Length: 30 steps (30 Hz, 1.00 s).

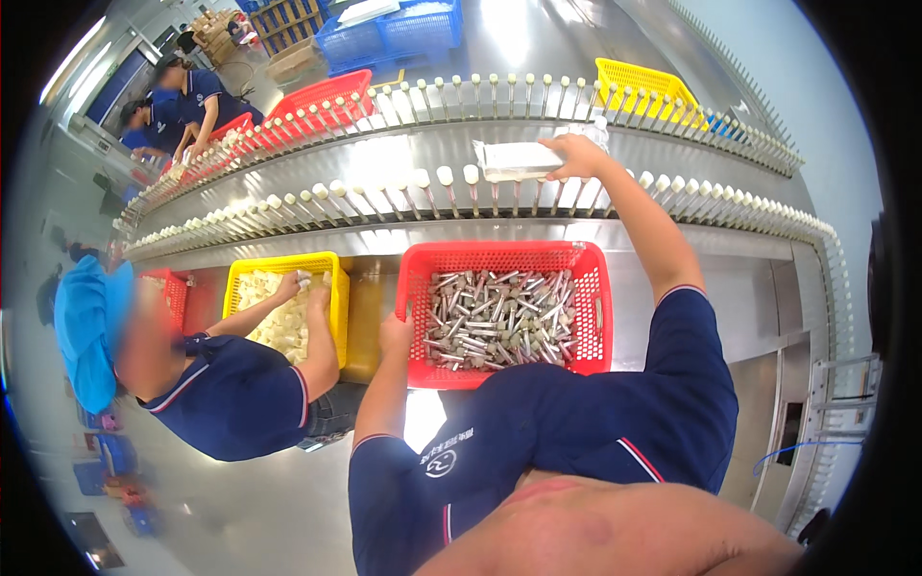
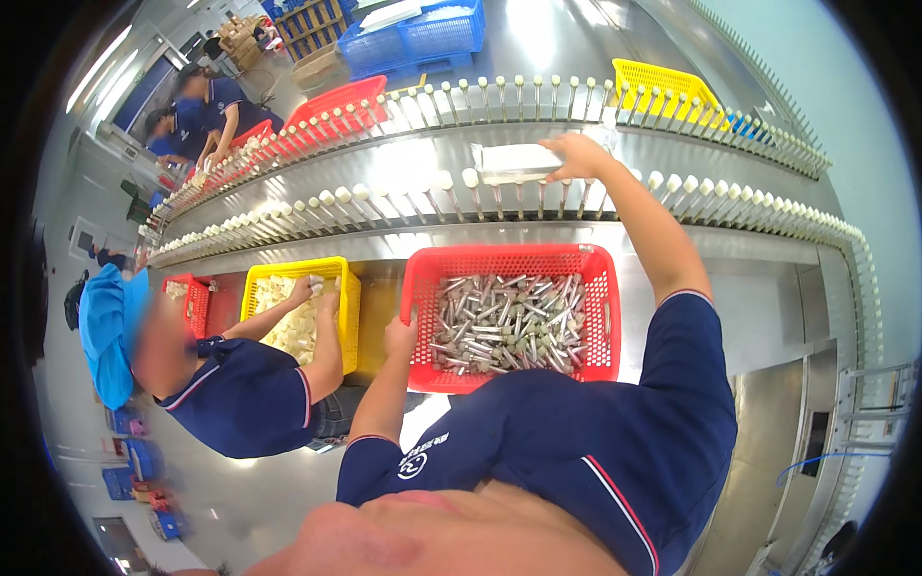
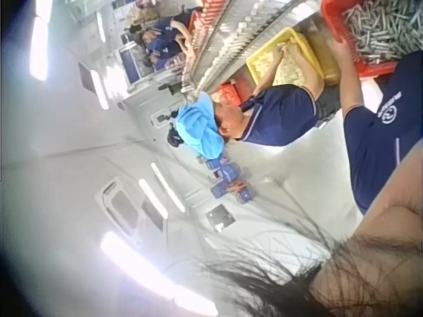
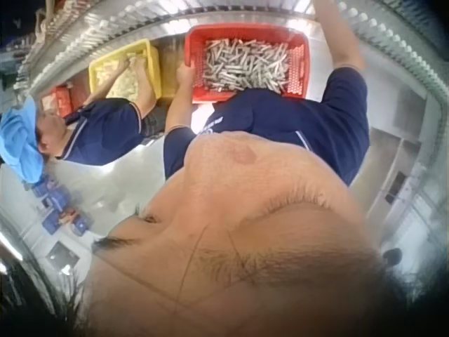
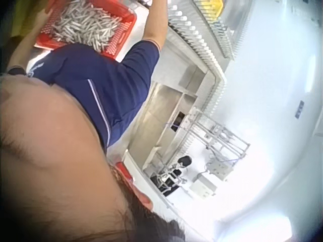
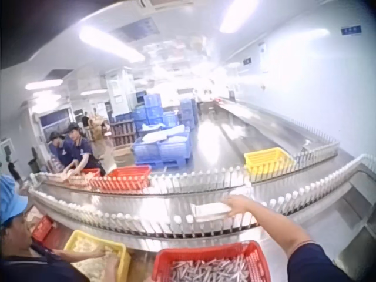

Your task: The person sorts items from a red basket into small white containers on a conveyor belt.

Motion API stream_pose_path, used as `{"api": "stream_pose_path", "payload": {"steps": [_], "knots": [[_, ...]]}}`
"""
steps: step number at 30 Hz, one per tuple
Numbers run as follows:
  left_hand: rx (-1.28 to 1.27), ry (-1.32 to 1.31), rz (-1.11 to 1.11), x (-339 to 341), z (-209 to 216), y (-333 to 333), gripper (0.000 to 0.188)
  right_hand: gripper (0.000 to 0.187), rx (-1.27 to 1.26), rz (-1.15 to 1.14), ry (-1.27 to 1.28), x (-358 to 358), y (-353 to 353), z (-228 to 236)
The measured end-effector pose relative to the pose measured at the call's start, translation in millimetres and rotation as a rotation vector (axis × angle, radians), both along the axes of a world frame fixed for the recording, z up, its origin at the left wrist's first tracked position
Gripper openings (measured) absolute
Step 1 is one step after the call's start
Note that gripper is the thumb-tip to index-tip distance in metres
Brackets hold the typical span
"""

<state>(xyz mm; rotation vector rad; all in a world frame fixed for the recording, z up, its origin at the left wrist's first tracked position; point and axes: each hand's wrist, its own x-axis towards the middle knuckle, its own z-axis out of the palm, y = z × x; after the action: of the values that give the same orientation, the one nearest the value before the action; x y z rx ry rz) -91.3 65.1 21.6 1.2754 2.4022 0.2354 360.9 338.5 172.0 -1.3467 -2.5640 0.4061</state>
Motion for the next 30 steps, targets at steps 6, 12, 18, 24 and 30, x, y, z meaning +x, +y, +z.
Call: {"api": "stream_pose_path", "payload": {"steps": [6, 12, 18, 24, 30], "knots": [[-0.035, 0.013, 0.006, -4, 15, -3, 0.033, 0.081, 0.058, -0.026, 0.060, -23, 0, 44], [-0.014, 0.016, -0.001, -3, 18, -5, 0.034, 0.082, 0.044, -0.001, 0.037, -65, 6, 43], [0.027, -0.011, 0.004, -16, -15, -3, 0.036, 0.083, -0.003, 0.016, -0.018, -47, -8, 28], [0.114, -0.050, -0.035, -19, -19, -1, 0.037, 0.083, 0.079, -0.012, 0.022, -10, -16, 27], [0.042, 0.013, -0.031, -11, 3, -2, 0.037, 0.084, 0.062, -0.034, 0.080, 0, -12, 36]]}}
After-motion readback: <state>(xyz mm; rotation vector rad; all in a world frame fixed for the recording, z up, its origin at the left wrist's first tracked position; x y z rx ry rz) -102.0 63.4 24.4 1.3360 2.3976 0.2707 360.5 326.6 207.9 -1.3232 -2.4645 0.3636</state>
